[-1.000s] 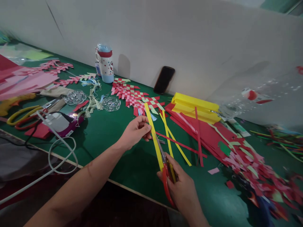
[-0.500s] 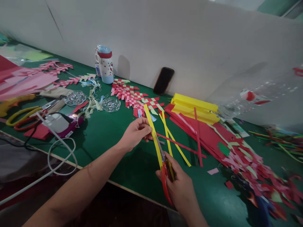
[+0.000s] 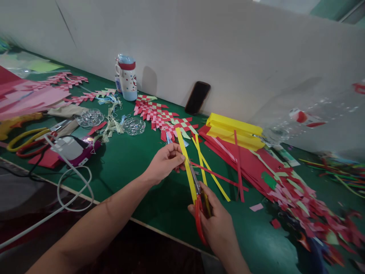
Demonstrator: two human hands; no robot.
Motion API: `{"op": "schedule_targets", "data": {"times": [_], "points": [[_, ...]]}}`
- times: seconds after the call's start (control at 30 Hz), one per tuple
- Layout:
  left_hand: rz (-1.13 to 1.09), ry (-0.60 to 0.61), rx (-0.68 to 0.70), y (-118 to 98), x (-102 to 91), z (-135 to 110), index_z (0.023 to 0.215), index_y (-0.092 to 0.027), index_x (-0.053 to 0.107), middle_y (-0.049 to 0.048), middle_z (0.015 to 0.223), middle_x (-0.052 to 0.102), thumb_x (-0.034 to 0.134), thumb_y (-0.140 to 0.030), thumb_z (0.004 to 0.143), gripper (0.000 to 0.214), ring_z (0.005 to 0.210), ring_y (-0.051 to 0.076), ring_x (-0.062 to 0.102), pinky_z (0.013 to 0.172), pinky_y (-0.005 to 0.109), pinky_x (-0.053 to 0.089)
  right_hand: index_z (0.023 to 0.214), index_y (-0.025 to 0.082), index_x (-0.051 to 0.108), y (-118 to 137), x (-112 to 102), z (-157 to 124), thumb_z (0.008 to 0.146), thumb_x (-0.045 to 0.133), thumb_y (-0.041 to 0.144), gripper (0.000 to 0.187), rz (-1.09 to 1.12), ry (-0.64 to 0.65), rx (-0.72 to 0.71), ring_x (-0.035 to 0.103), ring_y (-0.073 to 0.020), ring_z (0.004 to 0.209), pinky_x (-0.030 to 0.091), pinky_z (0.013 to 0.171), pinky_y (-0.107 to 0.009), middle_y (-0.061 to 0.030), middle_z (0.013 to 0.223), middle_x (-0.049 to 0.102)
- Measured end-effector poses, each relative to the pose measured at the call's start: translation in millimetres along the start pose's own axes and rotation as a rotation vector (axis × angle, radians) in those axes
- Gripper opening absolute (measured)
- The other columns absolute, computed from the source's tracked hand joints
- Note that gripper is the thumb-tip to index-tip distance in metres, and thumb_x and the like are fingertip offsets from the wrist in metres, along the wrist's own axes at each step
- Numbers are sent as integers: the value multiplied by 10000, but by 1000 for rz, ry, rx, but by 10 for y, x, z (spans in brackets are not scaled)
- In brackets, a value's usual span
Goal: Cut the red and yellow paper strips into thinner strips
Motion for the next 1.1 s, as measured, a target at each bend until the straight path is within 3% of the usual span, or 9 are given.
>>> {"op": "schedule_targets", "data": {"times": [0.37, 0.87, 1.1], "points": [[18, -18, 26, 6, -4, 7, 852, -163, 524, -12, 685, 631, 657, -276, 814, 178, 561, 81, 598, 502, 185, 444, 1315, 292, 563, -60, -2, -6, 746, 661, 459, 601, -30, 0, 8, 633, -245, 1108, 525, 938, -366, -30, 1257, 650], [3, 13, -8, -1, 22, -5, 831, -158, 515, -20, 660, 612, 663, -280, 804, 194, 560, 88, 607, 503, 196, 453, 1311, 276, 572, -25, 19, 2, 734, 669, 455, 612, 2, -12, 28, 683, -236, 1000, 554, 872, -341, -29, 1166, 701], [-23, 43, -15, 28, 37, -6, 841, -154, 524, -19, 660, 620, 681, -282, 792, 208, 555, 89, 612, 501, 198, 456, 1315, 259, 568, 13, 6, 15, 732, 667, 452, 622, 7, -12, 13, 667, -247, 1052, 550, 883, -345, -47, 1218, 679]]}}
Point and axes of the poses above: each hand's wrist, its own z-axis towards the middle knuckle, its own x-axis out of the palm, y = z × x, the point moved 1 cm from there along z, towards the middle knuckle
